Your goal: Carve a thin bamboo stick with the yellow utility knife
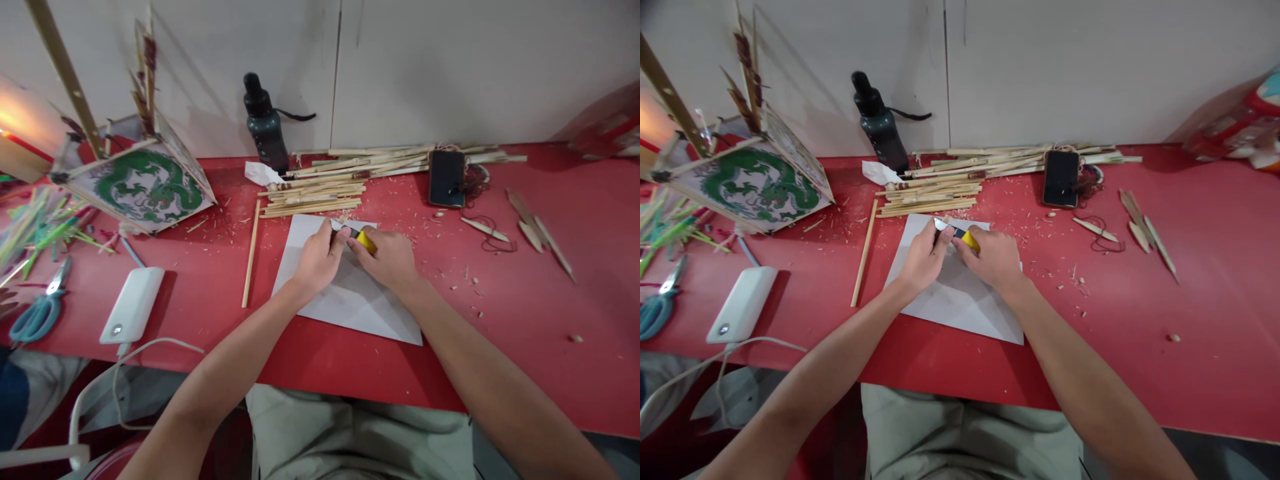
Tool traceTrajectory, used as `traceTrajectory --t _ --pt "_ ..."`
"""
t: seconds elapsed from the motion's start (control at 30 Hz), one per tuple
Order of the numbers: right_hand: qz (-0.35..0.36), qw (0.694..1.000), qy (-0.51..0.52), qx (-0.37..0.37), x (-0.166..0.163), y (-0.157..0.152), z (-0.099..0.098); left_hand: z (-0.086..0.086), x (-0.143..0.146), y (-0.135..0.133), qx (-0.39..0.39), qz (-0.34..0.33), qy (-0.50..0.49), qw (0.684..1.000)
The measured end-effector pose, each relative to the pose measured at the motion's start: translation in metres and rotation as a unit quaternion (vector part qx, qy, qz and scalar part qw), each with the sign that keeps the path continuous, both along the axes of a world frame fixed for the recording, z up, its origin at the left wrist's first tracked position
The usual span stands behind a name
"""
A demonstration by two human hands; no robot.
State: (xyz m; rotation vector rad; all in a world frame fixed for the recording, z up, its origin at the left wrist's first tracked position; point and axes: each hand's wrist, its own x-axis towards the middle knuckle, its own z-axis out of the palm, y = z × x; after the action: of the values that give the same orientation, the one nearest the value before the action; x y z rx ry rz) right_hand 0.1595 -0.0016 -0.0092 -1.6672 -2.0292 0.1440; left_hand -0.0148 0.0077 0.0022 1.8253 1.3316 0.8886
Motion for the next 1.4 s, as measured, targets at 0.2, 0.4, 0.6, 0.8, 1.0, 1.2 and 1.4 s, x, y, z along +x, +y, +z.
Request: traceTrajectory --t 0.2,0.4,0.6,0.8,1.0,1.2,1.4 --pt "-0.006 1.000 -0.002 -0.002 0.000 0.000 0.000 -0.002 -0.003 0.005 0.008 -0.012 0.014 1.000" --pt "-0.041 0.998 -0.024 0.037 -0.004 -0.003 0.001 0.000 -0.003 0.006 0.016 0.001 -0.001 1.000" --pt "-0.066 0.995 -0.023 0.076 -0.008 -0.007 0.001 0.000 0.000 0.003 0.034 0.020 -0.042 0.998" --pt "-0.046 0.997 -0.001 0.066 -0.010 -0.008 -0.003 -0.001 0.001 0.000 0.027 -0.002 -0.087 0.996" --pt "-0.053 0.997 0.006 0.054 -0.009 -0.007 -0.002 -0.005 0.001 0.003 0.026 -0.031 -0.101 0.994" --pt "-0.091 0.994 -0.024 0.064 -0.010 -0.007 0.000 -0.003 0.006 0.004 -0.010 -0.010 -0.156 0.988" --pt "-0.087 0.989 -0.076 0.091 -0.005 -0.006 -0.005 0.001 0.011 -0.002 -0.101 0.007 -0.219 0.970"
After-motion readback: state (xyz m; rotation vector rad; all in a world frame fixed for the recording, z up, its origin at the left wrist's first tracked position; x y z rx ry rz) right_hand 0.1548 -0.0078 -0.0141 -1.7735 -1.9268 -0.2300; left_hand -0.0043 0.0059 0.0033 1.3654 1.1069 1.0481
